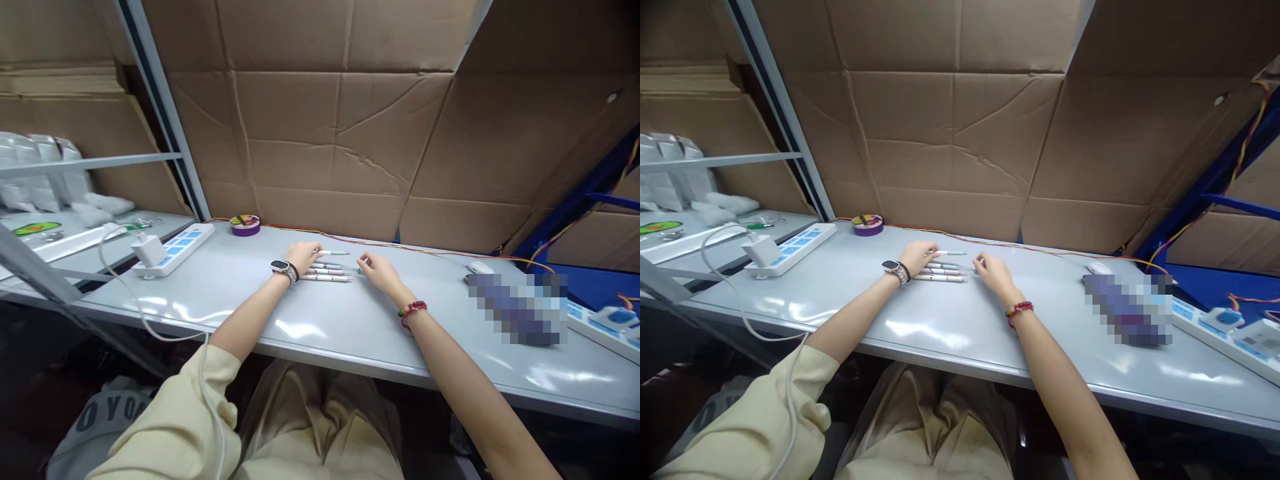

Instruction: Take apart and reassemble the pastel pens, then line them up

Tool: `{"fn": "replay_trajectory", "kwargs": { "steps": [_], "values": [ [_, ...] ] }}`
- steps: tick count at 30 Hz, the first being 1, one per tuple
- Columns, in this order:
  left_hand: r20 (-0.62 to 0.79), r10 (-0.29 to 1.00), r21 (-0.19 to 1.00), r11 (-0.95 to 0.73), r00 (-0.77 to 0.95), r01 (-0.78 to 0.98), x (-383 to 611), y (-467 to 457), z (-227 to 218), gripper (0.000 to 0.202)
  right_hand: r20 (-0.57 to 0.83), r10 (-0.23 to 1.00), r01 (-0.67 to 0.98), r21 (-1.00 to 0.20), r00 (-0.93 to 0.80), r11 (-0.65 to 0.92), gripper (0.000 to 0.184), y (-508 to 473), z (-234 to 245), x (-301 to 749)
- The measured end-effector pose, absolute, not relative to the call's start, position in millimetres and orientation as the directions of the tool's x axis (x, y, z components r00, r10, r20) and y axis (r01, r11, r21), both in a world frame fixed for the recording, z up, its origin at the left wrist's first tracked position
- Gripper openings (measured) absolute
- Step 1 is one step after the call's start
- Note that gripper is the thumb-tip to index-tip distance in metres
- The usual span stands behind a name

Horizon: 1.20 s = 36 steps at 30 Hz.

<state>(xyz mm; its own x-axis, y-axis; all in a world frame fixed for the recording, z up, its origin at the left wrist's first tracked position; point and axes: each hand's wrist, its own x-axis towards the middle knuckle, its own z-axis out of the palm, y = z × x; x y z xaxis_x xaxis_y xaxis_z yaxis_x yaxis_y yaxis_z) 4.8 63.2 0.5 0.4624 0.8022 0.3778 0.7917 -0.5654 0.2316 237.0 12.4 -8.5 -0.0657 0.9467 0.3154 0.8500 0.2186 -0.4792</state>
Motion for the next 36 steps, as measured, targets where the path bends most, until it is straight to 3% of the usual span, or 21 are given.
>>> {"fn": "replay_trajectory", "kwargs": {
  "steps": [5,11,21,27,36],
  "values": [
    [0.281,0.775,0.211,-0.625,0.566,0.751,2,66,-4,0.024,0.231,0.968,0.884,-0.427,-0.095,0.189,0.022,13,-12,237],
    [0.290,0.704,0.189,-0.706,0.648,0.682,7,69,-10,0.025,0.187,0.973,0.882,-0.424,-0.138,0.207,0.013,16,-15,240],
    [0.379,0.732,0.240,-0.669,0.567,0.703,7,72,-16,0.022,0.335,0.939,0.790,-0.555,-0.074,0.261,0.015,16,-11,238],
    [0.458,0.751,0.326,-0.640,0.476,0.696,15,60,0,0.024,0.466,0.884,0.612,-0.688,-0.038,0.389,0.019,20,-5,237],
    [0.475,0.758,0.384,-0.636,0.447,0.669,14,49,6,0.031,0.504,0.863,0.388,-0.788,-0.040,0.478,0.026,16,4,233]
  ]
}}
